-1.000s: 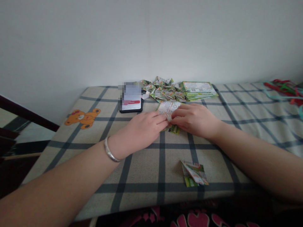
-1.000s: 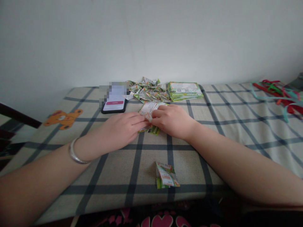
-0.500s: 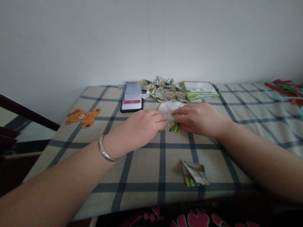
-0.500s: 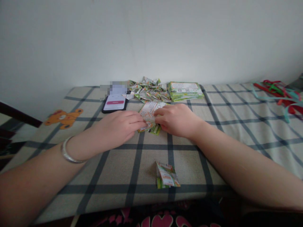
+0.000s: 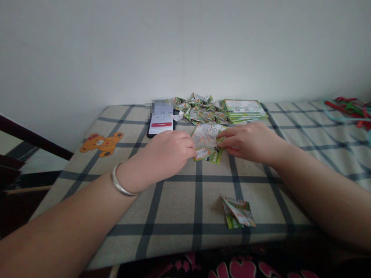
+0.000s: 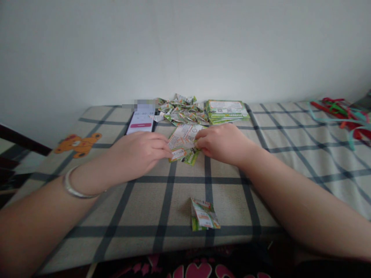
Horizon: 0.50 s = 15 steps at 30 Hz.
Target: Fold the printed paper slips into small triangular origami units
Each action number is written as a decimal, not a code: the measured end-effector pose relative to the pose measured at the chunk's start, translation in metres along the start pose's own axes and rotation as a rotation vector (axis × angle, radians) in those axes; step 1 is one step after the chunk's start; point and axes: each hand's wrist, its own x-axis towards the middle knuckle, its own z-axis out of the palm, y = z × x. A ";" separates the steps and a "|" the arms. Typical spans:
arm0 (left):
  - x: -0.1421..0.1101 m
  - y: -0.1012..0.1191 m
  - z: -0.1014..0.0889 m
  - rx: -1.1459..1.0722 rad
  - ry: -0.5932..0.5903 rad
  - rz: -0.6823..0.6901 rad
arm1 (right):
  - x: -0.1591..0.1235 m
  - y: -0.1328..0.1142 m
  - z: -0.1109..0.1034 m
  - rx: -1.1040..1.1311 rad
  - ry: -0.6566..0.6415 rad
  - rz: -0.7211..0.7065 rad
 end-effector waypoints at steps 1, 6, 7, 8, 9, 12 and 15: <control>0.000 0.000 0.000 -0.005 -0.004 -0.002 | 0.000 0.001 -0.001 -0.017 -0.024 0.001; -0.001 -0.002 -0.002 -0.017 -0.026 -0.008 | -0.001 0.004 -0.005 -0.036 -0.079 0.026; -0.001 -0.002 -0.002 -0.022 -0.026 -0.010 | -0.002 0.004 -0.006 -0.035 -0.081 0.028; -0.001 -0.002 -0.002 -0.030 -0.023 -0.012 | -0.002 0.004 -0.006 -0.035 -0.081 0.031; -0.001 -0.002 -0.002 -0.039 -0.019 -0.013 | -0.002 0.004 -0.005 -0.035 -0.079 0.035; -0.001 -0.002 -0.003 -0.062 -0.015 -0.022 | -0.004 0.005 -0.004 -0.039 -0.074 0.055; -0.002 -0.001 -0.003 -0.075 -0.001 -0.026 | -0.004 0.008 -0.002 -0.030 -0.073 0.066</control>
